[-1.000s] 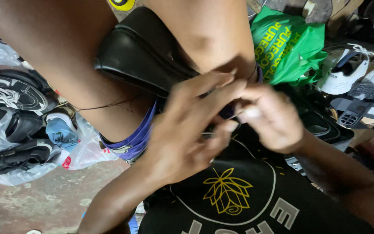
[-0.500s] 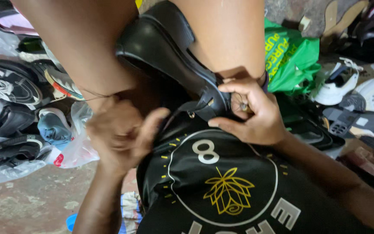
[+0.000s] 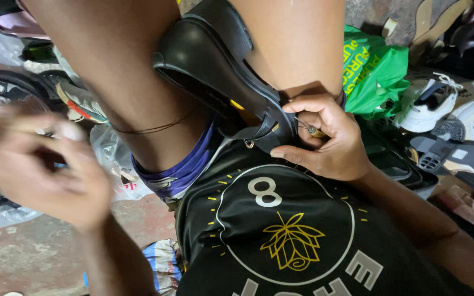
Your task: The person sits with a black heeled shoe held on their lap and hand-stitches the shoe upper to the sole using a needle and thread. They repeatedly push the needle through the sole edge, pull the thread taut, and reposition the shoe to continue stitching along the seam.
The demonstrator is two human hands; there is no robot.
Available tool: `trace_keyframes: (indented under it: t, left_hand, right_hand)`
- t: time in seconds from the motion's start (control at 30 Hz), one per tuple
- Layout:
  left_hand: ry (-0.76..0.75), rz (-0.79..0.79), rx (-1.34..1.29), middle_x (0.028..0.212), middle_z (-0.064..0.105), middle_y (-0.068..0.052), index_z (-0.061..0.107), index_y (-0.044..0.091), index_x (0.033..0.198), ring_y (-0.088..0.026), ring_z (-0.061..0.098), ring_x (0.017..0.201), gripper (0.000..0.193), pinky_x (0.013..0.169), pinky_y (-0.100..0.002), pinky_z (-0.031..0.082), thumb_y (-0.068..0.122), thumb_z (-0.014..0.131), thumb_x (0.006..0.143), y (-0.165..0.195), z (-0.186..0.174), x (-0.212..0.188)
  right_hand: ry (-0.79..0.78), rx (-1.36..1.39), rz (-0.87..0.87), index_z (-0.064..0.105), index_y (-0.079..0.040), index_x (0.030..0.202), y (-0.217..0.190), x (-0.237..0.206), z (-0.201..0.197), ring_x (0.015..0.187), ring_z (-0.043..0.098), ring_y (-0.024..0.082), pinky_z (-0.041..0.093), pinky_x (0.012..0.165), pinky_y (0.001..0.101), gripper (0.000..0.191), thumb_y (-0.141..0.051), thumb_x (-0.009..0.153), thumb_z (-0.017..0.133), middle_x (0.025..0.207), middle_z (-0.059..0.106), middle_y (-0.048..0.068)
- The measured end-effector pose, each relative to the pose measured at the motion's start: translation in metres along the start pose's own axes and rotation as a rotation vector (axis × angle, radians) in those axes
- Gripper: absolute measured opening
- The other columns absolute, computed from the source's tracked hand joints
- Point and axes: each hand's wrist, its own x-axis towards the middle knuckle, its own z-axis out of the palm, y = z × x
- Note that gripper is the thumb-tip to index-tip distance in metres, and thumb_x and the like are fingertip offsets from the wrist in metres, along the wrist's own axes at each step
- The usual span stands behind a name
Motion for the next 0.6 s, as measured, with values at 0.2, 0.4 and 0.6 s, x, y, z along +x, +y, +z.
trace_keyframes:
  t: [0.2, 0.4, 0.6]
  left_hand:
    - [-0.443, 0.353, 0.053, 0.124, 0.068, -0.017, 0.066, 0.003, 0.133, -0.034, 0.072, 0.099, 0.041, 0.081, -0.044, 0.058, 0.017, 0.067, 0.094, 0.087, 0.037, 0.044]
    - [-0.589, 0.235, -0.091, 0.130, 0.068, -0.016, 0.072, 0.006, 0.108, -0.035, 0.072, 0.089, 0.019, 0.068, -0.042, 0.057, 0.020, 0.074, 0.096, 0.099, 0.043, 0.071]
    - [-0.573, 0.229, -0.063, 0.117, 0.071, -0.019, 0.070, 0.004, 0.097, -0.037, 0.071, 0.086, 0.019, 0.070, -0.046, 0.055, 0.022, 0.074, 0.095, 0.101, 0.043, 0.074]
  right_hand:
    - [-0.035, -0.029, -0.046, 0.051, -0.003, 0.134, -0.004, 0.004, 0.002, 0.065, 0.033, -0.001, 0.026, 0.060, 0.0163, 0.065, 0.001, 0.082, 0.089, 0.081, 0.052, -0.008]
    - [-0.009, -0.021, -0.020, 0.050, -0.001, 0.134, -0.003, 0.001, -0.003, 0.064, 0.029, -0.001, 0.023, 0.058, 0.0182, 0.067, 0.002, 0.081, 0.089, 0.079, 0.045, -0.010]
    - [0.001, 0.029, -0.019, 0.051, 0.000, 0.135, 0.000, 0.001, -0.006, 0.063, 0.027, 0.000, 0.019, 0.058, 0.0196, 0.067, 0.002, 0.080, 0.089, 0.076, 0.038, -0.010]
